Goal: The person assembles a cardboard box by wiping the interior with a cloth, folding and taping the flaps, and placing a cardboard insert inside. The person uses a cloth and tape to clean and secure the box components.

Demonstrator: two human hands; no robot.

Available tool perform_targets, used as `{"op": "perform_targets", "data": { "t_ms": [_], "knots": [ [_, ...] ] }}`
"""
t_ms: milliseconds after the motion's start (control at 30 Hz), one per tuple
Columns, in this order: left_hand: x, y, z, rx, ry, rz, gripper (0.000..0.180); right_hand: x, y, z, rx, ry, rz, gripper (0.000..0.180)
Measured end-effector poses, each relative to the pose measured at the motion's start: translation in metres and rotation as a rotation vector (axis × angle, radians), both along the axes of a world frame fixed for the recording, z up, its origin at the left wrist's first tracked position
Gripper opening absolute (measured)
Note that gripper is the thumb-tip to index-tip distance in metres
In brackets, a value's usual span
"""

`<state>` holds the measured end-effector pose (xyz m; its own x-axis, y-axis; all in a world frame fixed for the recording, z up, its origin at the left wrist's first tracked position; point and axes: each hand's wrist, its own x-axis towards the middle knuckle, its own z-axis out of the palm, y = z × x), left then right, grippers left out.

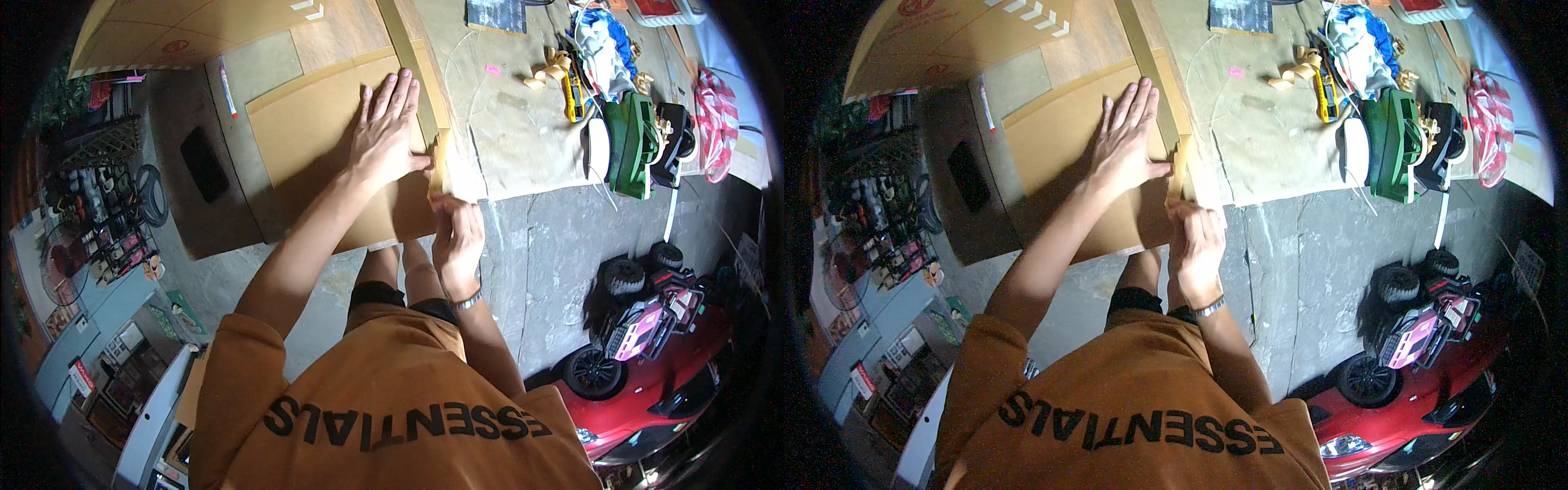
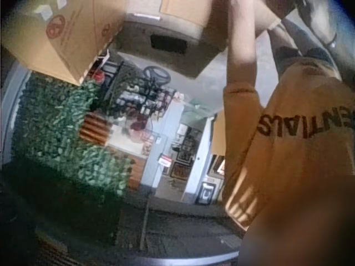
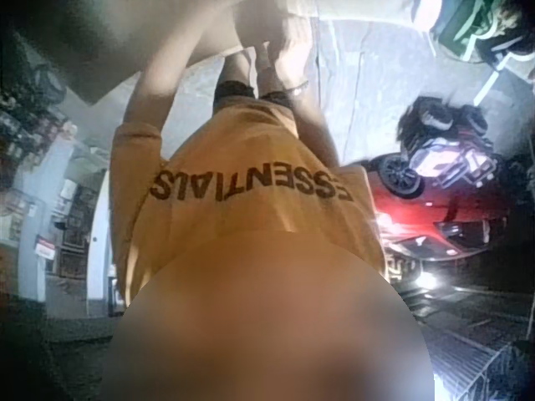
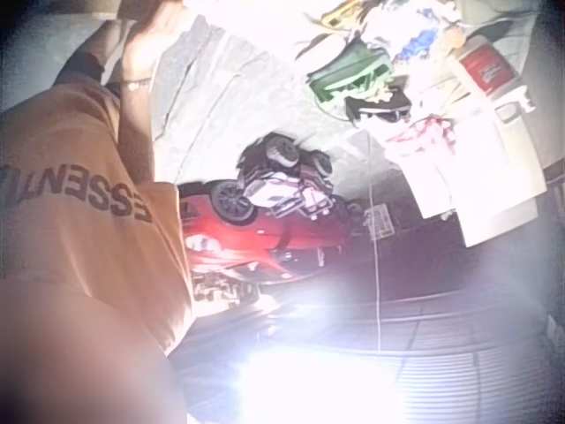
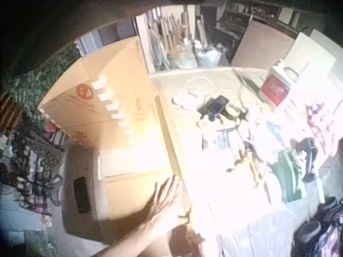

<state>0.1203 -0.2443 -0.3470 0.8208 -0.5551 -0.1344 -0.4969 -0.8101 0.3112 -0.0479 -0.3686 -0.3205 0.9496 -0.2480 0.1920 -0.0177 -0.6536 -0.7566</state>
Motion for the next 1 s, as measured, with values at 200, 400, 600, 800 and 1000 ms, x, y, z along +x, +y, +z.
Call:
{"op": "perform_targets", "data": {
  "t_ms": [200,400,600,800,1000],
  "knots": [
    [0.000,-0.001,-0.001,-0.047,0.004,0.014,0.140,-0.077,0.009,0.030,0.067,0.114,0.052,0.011],
    [0.000,-0.001,-0.001,-0.018,0.006,0.005,0.143,-0.170,0.004,0.033,0.093,0.201,0.054,0.011],
    [0.001,-0.002,-0.004,-0.033,-0.004,-0.002,0.143,-0.258,-0.003,0.066,-0.035,0.790,0.441,0.014],
    [0.000,-0.002,0.000,-0.043,0.009,-0.001,0.141,-0.206,-0.080,0.095,0.249,0.554,-0.101,0.008],
    [0.000,-0.010,0.012,0.048,0.053,0.005,0.142,0.012,-0.160,0.041,0.099,-0.064,-0.312,0.026]
  ]
}}
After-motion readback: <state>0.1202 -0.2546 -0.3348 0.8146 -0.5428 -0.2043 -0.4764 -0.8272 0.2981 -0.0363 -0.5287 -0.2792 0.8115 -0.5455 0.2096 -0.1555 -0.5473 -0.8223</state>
